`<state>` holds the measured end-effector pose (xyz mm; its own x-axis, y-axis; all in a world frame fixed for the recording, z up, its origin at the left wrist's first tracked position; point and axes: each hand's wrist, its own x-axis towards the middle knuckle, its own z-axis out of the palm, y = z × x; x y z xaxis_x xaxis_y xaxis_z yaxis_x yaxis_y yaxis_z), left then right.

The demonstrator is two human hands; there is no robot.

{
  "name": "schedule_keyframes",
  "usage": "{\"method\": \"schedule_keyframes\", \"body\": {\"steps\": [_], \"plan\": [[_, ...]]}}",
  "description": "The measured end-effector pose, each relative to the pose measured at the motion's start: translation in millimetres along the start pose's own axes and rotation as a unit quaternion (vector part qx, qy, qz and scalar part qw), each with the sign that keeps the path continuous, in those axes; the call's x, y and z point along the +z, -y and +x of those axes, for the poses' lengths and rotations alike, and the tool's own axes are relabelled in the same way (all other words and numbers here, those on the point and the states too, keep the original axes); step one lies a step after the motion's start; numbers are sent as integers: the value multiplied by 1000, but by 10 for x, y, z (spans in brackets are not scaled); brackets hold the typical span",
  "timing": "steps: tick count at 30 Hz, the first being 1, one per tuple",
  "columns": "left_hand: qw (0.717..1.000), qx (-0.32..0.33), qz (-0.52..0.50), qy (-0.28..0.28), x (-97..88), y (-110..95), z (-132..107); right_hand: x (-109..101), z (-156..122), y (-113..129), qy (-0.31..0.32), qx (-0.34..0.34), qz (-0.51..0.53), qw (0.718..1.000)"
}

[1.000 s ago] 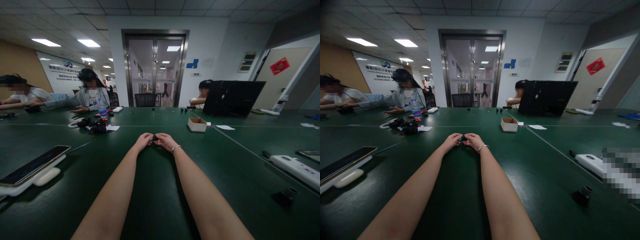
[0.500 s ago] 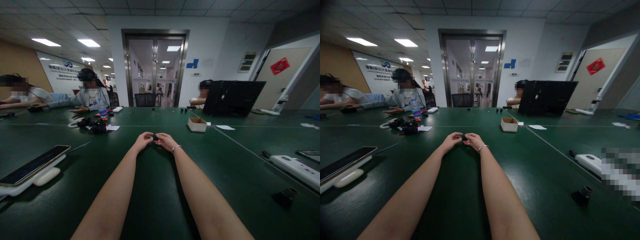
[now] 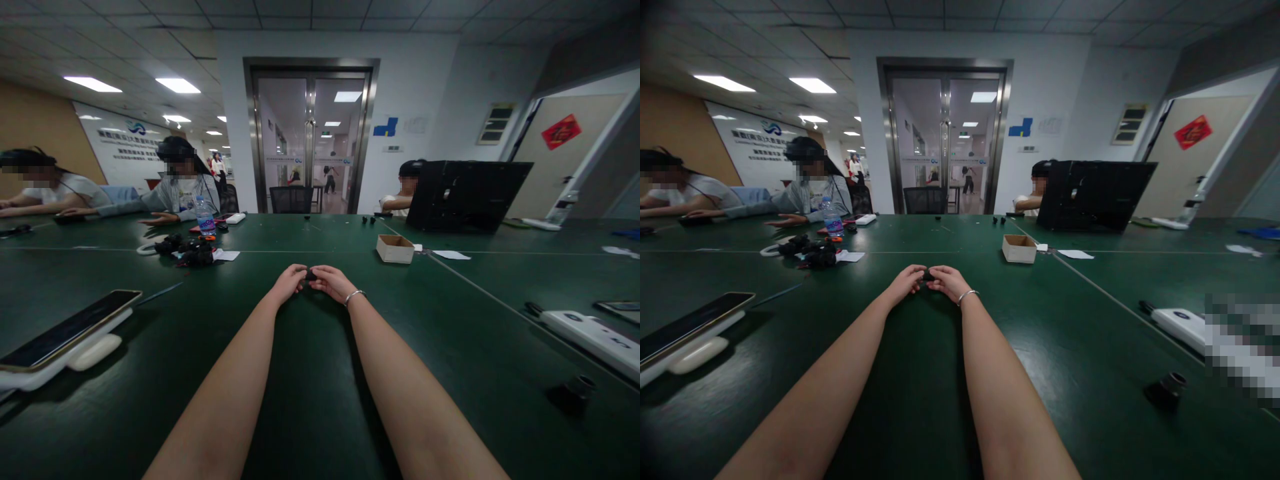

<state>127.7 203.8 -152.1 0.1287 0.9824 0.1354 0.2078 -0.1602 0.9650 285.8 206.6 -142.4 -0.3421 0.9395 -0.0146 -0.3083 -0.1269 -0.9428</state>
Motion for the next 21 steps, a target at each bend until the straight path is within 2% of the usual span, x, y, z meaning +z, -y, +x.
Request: {"method": "schedule_keyframes", "body": {"steps": [4,9,21], "plan": [[1000,0,9,25,-8,-12,-13,12,-7,3,4,2,-8,1000],[1000,-3,8,4,1,-19,-20,8,-3,-3,4,-2,1,1000],[1000,-12,-8,2,-3,8,14,-5,4,-6,8,4,8,1000]]}}
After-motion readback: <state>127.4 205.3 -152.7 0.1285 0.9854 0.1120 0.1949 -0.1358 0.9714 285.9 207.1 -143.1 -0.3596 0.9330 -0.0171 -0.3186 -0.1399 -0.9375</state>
